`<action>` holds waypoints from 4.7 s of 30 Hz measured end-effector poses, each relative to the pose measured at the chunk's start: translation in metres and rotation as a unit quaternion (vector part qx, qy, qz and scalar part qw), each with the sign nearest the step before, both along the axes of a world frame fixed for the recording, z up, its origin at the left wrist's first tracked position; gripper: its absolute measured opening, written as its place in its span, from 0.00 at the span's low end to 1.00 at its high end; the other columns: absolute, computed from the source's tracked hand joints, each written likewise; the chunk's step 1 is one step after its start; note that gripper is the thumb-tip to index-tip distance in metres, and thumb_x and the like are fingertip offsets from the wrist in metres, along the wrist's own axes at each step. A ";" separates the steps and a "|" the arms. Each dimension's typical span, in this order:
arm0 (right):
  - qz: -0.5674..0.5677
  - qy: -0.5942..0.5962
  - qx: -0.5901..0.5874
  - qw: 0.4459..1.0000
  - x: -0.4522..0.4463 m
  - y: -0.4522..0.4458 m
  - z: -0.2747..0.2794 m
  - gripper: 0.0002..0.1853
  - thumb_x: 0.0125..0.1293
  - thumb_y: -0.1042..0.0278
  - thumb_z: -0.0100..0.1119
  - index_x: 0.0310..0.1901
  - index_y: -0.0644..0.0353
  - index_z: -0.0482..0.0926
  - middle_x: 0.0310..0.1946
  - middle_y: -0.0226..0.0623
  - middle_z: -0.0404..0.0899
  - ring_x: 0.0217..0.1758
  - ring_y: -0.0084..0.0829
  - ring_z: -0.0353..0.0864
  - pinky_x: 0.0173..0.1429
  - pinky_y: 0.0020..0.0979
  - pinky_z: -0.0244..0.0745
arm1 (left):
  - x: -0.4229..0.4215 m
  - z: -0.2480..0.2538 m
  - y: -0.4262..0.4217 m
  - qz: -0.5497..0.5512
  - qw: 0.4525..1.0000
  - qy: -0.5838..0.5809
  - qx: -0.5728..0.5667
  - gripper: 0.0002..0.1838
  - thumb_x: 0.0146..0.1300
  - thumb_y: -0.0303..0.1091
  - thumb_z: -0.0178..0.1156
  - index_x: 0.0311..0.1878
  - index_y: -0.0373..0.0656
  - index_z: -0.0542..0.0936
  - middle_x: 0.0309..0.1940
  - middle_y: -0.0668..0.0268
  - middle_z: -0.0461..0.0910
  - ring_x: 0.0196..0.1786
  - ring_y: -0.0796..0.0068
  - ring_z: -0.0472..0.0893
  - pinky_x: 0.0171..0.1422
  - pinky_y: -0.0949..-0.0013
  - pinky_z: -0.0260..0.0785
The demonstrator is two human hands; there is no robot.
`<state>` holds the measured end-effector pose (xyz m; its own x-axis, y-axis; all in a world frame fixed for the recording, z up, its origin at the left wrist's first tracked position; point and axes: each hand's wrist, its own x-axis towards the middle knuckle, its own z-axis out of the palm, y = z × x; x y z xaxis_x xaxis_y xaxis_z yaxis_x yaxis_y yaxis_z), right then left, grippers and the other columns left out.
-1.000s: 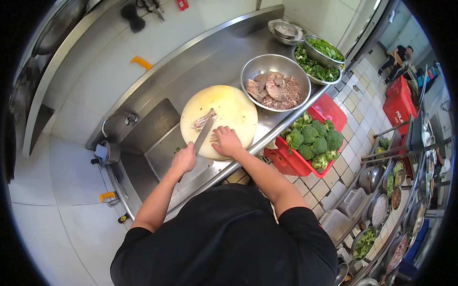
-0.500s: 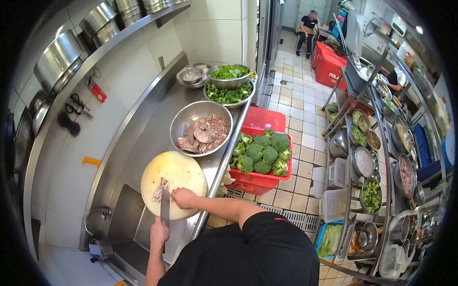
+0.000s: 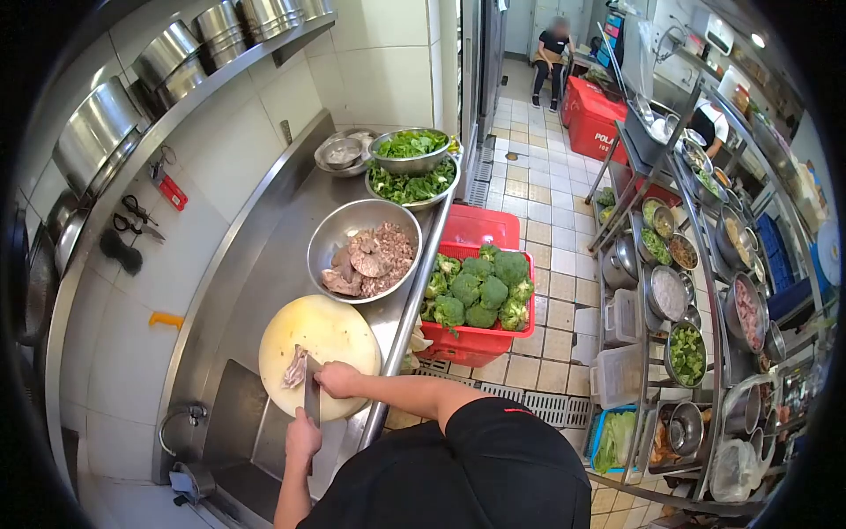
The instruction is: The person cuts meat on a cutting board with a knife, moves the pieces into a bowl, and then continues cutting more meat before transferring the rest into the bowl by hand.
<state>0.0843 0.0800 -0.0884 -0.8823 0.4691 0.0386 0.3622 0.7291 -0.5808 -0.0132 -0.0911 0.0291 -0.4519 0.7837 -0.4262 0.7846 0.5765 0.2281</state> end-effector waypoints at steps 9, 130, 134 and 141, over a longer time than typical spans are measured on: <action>0.013 -0.055 0.005 0.998 0.000 0.002 -0.004 0.11 0.64 0.65 0.57 0.39 0.61 0.85 0.44 0.46 0.86 0.51 0.48 0.85 0.59 0.45 0.80 | -0.002 -0.025 -0.001 0.003 1.000 -0.005 0.008 0.15 0.75 0.35 0.51 0.58 0.36 0.69 0.40 0.33 0.84 0.48 0.29 0.83 0.56 0.35 0.74; -0.068 0.196 0.037 0.978 0.052 -0.002 -0.014 0.06 0.60 0.73 0.63 0.39 0.62 0.80 0.38 0.44 0.80 0.45 0.47 0.81 0.52 0.43 0.80 | 0.013 0.000 -0.002 -0.025 0.994 -0.107 -0.011 0.12 0.77 0.35 0.52 0.55 0.37 0.68 0.38 0.33 0.83 0.44 0.29 0.84 0.51 0.34 0.74; -0.076 0.203 0.064 0.974 0.050 -0.004 -0.024 0.05 0.59 0.73 0.63 0.37 0.61 0.81 0.37 0.43 0.80 0.44 0.46 0.81 0.52 0.42 0.80 | 0.020 -0.039 0.017 0.001 0.993 -0.110 0.030 0.13 0.77 0.36 0.51 0.56 0.38 0.68 0.38 0.33 0.83 0.44 0.29 0.84 0.51 0.34 0.74; -0.096 0.211 0.059 0.971 0.053 -0.006 -0.019 0.04 0.59 0.73 0.62 0.36 0.60 0.81 0.36 0.41 0.80 0.44 0.45 0.82 0.51 0.40 0.80 | 0.023 -0.021 0.000 0.002 0.995 -0.100 -0.007 0.13 0.77 0.36 0.51 0.55 0.36 0.68 0.38 0.33 0.83 0.44 0.29 0.84 0.51 0.34 0.74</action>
